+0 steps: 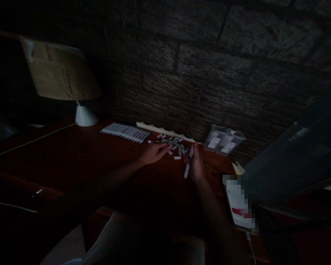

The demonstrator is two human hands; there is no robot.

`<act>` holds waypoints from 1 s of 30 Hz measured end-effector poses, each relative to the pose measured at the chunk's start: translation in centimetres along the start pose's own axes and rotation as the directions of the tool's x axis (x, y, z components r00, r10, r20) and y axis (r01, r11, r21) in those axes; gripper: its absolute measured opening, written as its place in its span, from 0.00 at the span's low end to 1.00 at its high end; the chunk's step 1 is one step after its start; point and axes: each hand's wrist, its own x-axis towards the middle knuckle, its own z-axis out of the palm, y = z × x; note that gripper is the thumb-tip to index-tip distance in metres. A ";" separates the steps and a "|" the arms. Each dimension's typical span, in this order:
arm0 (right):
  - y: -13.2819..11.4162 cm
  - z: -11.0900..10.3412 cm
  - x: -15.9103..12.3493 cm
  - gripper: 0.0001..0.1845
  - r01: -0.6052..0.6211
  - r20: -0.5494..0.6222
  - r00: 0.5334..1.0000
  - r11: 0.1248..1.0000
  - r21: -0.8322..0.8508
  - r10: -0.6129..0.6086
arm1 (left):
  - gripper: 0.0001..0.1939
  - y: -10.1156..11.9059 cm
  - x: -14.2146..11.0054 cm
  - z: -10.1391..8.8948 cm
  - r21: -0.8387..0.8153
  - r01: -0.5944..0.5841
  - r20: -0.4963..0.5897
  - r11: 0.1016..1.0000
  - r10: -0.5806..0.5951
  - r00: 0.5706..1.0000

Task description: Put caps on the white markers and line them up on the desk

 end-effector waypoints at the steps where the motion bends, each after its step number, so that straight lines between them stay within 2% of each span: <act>1: -0.3 0.0 0.0 0.33 -0.006 0.014 1.000 0.999 0.054 0.006 | 0.19 0.0 0.0 0.0 0.004 -0.004 0.002 1.000 0.004 1.000; 4: -1.3 -0.2 -0.1 0.38 -0.042 0.039 0.999 0.992 0.117 0.038 | 0.19 0.0 0.0 0.0 0.023 -0.007 0.012 1.000 0.007 1.000; 8: -1.9 -0.6 -0.1 0.36 -0.094 0.037 0.995 0.988 0.122 0.090 | 0.19 0.2 0.0 0.0 0.029 0.001 0.021 1.000 -0.001 1.000; 13: -1.2 -0.1 -0.3 0.34 -0.056 -0.008 0.998 0.990 0.127 0.057 | 0.20 0.0 0.0 0.1 0.028 -0.008 0.036 1.000 0.007 0.999; 18: -0.7 0.0 -0.5 0.39 -0.149 0.048 0.988 0.988 0.047 0.146 | 0.19 0.0 0.0 0.0 0.041 -0.023 0.032 0.999 0.021 0.999; 22: -0.9 -0.2 -0.6 0.39 -0.180 0.063 0.982 0.983 0.036 0.178 | 0.19 0.0 0.0 0.0 0.040 -0.032 0.028 0.999 0.031 0.999; 30: -0.8 0.2 -0.6 0.35 -0.139 0.013 0.990 0.990 -0.007 0.139 | 0.19 0.3 0.0 0.0 0.040 -0.018 0.029 0.999 0.017 0.999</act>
